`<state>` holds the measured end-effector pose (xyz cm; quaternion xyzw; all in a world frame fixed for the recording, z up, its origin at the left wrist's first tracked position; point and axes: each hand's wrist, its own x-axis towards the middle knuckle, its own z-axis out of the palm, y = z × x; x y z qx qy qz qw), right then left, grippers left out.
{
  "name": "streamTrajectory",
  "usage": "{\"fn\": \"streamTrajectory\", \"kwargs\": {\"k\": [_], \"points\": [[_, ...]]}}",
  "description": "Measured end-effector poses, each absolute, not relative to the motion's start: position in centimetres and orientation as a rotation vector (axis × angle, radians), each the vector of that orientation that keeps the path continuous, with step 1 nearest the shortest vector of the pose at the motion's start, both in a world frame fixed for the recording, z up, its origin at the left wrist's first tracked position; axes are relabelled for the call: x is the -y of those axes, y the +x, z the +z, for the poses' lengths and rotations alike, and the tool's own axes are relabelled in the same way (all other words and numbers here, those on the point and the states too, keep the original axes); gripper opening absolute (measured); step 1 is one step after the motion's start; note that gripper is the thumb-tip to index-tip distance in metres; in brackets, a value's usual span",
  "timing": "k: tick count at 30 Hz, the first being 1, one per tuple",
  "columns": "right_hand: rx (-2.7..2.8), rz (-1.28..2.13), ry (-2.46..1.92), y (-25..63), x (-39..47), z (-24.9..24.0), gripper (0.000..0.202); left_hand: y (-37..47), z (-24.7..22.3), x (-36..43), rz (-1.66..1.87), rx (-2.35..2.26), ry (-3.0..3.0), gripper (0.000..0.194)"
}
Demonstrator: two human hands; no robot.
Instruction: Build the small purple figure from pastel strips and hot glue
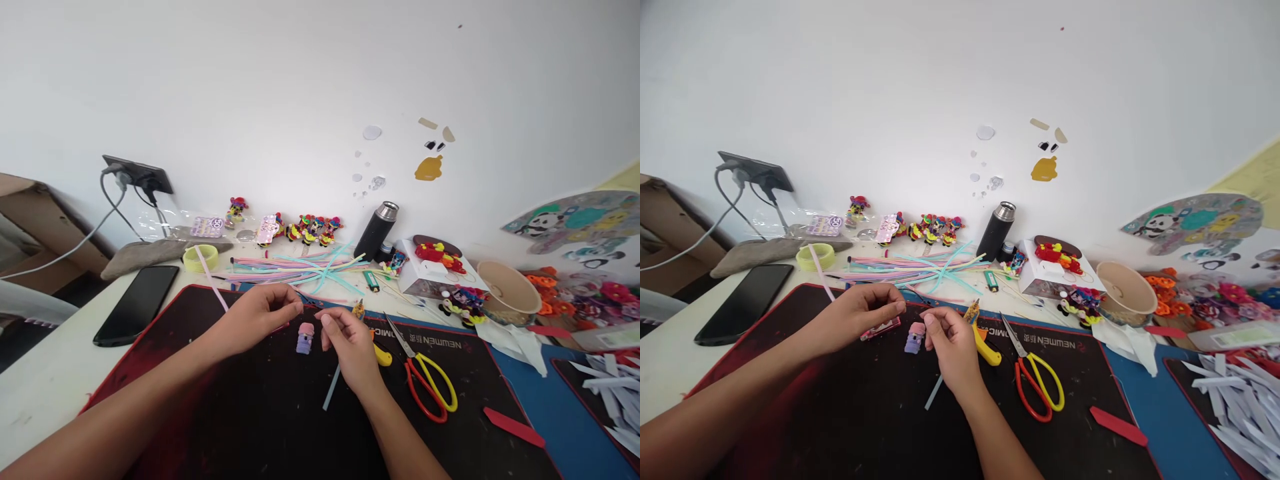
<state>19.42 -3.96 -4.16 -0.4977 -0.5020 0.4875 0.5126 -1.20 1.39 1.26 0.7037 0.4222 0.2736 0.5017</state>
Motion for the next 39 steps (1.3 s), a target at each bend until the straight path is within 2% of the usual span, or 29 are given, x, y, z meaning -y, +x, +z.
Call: {"fn": "streamTrajectory", "kwargs": {"k": [9,18,29,39], "points": [[1.154,1.204,-1.167,20.0,4.0,-4.0,0.039,-0.4,0.4,-0.7,0.597,-1.071,1.787,0.032],[1.173,1.178,-1.192,19.5,4.3,-4.6,0.031,0.0,0.9,-0.1,0.532,-1.051,1.787,0.028],[1.08,1.155,-1.191,19.8,4.4,-4.4,0.031,-0.3,0.5,-0.6,0.604,-1.042,1.771,0.037],[1.224,1.104,-1.277,19.3,5.1,-4.3,0.028,0.3,0.0,0.2,0.591,-1.026,1.811,0.023]]}}
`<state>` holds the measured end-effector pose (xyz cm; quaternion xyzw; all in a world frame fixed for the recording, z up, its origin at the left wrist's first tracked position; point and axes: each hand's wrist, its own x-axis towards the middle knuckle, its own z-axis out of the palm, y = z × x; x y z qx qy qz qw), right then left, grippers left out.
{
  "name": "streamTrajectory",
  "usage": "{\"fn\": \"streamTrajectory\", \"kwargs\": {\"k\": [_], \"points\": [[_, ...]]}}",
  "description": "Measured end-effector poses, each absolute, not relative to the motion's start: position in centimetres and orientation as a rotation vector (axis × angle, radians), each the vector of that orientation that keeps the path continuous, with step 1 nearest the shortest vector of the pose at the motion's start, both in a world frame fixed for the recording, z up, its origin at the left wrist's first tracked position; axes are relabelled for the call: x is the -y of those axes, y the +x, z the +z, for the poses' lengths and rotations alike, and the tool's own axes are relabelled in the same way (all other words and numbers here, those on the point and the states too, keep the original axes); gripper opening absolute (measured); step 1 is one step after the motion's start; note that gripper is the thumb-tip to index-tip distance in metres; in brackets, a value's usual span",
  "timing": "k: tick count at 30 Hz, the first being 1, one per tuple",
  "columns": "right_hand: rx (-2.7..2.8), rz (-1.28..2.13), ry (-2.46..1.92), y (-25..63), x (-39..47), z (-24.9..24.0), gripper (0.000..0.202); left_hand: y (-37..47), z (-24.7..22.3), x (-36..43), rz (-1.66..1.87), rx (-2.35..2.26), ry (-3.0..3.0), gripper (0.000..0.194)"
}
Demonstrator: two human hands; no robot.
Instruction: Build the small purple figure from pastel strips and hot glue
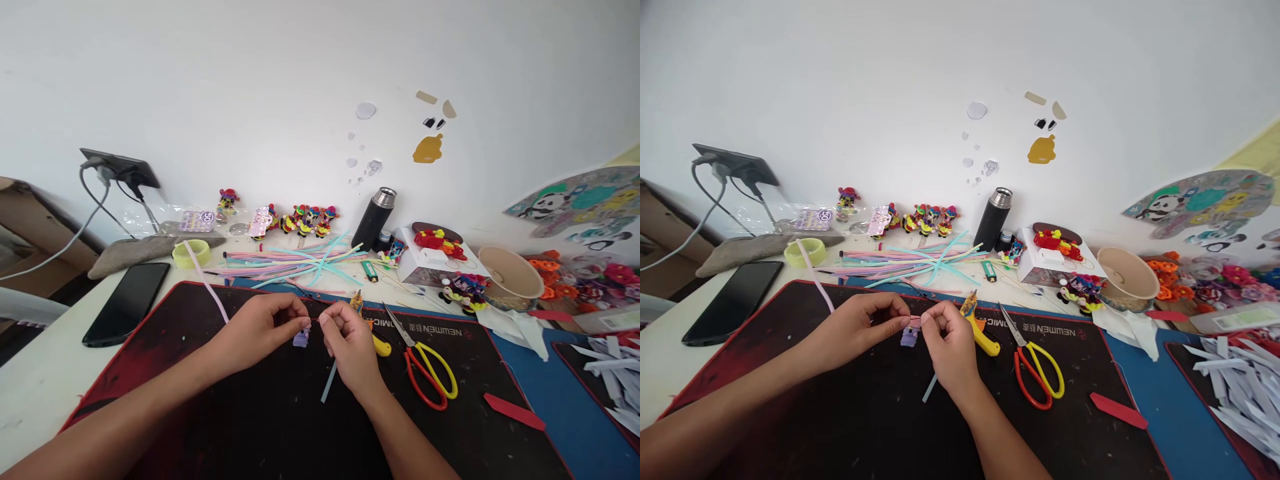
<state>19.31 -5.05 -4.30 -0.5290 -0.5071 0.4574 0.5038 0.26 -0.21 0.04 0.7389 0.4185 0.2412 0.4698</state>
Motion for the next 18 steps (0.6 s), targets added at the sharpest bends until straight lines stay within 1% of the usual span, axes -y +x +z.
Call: {"fn": "streamTrajectory", "kwargs": {"k": [7,14,18], "points": [[1.21,1.118,-1.267,19.41,5.03,-4.45,0.031,0.06,0.21,0.03,0.574,-1.075,1.924,0.028],[1.063,1.134,-1.192,20.16,4.57,-4.08,0.045,-0.22,0.06,-0.25,0.605,-1.111,1.91,0.035],[1.093,1.218,-1.157,19.88,4.68,-4.32,0.043,-0.18,0.1,-0.09,0.617,-1.102,1.906,0.036]]}}
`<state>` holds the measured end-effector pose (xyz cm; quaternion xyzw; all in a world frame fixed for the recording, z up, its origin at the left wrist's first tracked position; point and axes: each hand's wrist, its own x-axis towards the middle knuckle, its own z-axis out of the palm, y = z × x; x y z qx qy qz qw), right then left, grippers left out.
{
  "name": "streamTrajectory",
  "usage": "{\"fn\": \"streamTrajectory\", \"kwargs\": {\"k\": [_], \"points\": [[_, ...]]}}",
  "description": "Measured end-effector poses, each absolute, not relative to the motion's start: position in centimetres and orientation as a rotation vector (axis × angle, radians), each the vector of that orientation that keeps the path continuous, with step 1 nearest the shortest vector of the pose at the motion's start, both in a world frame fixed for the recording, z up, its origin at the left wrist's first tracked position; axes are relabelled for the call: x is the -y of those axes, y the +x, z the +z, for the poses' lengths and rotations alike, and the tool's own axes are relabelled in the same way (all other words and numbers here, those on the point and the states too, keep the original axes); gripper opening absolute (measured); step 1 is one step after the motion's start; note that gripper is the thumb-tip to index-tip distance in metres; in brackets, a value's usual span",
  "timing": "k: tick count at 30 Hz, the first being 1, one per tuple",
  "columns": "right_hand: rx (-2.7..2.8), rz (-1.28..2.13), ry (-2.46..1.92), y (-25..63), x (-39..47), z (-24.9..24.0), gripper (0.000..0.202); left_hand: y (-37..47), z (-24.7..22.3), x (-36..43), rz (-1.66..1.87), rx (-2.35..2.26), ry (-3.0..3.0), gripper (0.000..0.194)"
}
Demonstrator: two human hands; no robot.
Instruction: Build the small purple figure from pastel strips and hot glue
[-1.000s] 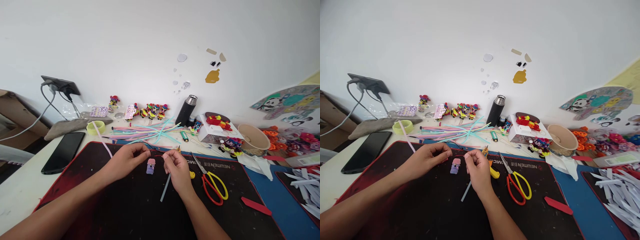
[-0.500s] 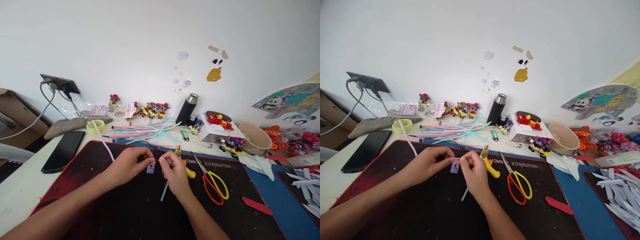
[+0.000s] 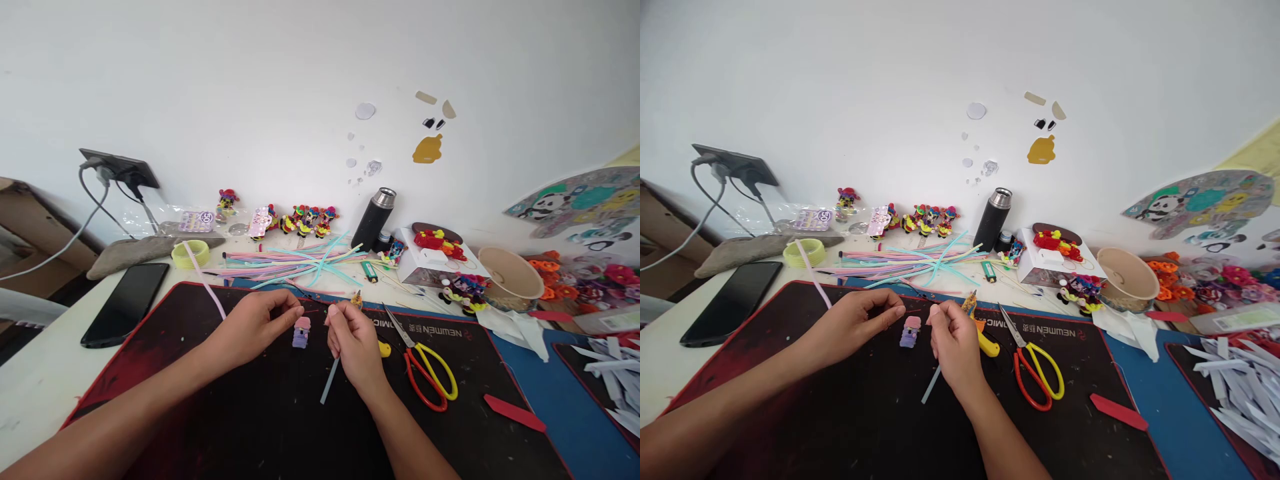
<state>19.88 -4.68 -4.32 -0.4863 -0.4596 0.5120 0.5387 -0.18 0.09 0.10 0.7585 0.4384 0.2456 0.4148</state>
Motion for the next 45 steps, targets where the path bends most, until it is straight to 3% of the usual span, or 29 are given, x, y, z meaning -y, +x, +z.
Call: {"fn": "streamTrajectory", "kwargs": {"k": [12,24,37,45], "points": [[1.246,1.247,-1.232,19.54,4.98,-4.62,0.041,0.41,0.09,0.4,0.585,-1.1,1.903,0.027],[1.102,1.213,-1.219,19.86,4.7,-4.24,0.051,0.13,-0.1,-0.09,0.603,-1.092,1.883,0.039],[1.232,1.29,-1.237,19.15,5.26,-4.41,0.044,0.43,-0.06,0.37,0.596,-1.078,1.86,0.031],[1.165,1.246,-1.189,19.66,4.95,-4.3,0.046,-0.17,-0.08,-0.41,0.631,-1.076,1.795,0.039]]}}
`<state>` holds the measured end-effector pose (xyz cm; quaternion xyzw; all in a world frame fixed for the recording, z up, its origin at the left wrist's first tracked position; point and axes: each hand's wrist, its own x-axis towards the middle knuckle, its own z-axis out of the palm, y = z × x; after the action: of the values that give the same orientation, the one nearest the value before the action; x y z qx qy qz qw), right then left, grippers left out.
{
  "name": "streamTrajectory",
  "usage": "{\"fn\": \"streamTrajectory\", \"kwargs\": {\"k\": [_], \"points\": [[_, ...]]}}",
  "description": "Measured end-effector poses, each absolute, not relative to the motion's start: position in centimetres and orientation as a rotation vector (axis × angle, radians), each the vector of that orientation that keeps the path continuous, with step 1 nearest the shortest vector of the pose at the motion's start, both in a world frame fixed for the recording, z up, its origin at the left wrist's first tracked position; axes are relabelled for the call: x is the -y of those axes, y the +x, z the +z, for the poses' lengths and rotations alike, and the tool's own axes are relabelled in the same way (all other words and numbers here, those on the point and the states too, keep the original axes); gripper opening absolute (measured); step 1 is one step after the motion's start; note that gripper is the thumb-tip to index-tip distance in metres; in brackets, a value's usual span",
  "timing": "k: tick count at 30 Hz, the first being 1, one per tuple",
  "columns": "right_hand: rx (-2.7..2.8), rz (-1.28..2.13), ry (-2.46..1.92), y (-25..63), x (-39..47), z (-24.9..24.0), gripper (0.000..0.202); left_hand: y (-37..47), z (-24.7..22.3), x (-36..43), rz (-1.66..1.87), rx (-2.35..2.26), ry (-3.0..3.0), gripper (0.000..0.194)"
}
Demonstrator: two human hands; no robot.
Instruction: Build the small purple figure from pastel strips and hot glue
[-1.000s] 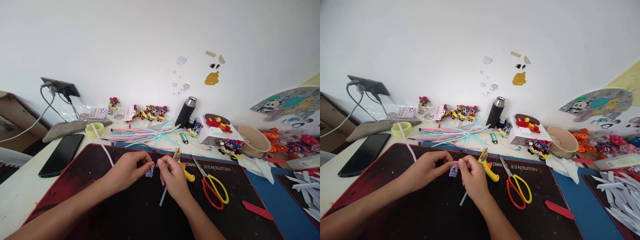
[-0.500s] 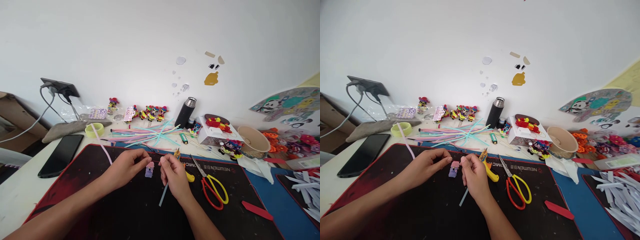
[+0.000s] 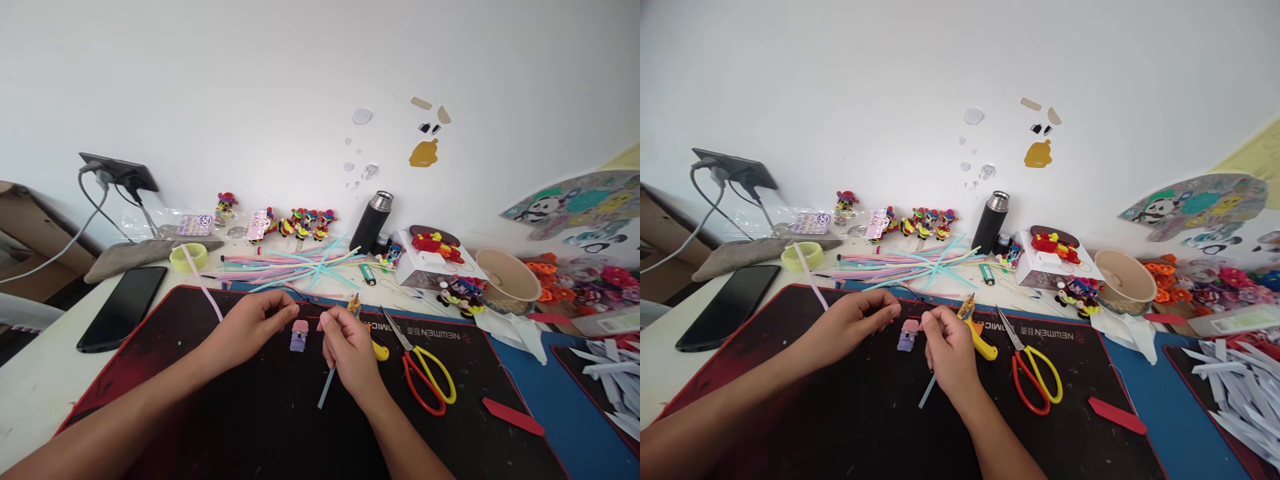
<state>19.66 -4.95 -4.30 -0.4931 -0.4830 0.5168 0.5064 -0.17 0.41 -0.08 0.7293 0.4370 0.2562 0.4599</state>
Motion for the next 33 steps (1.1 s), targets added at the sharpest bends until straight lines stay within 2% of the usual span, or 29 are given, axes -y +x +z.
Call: {"fn": "streamTrajectory", "kwargs": {"k": [6,33], "points": [[1.123,1.284,-1.142,19.76,4.94,-4.59,0.045,0.36,0.04,-0.1,0.589,-0.983,1.648,0.024],[1.214,1.326,-1.214,19.24,5.34,-3.81,0.045,0.31,0.32,-0.1,0.682,-0.935,1.554,0.023]]}}
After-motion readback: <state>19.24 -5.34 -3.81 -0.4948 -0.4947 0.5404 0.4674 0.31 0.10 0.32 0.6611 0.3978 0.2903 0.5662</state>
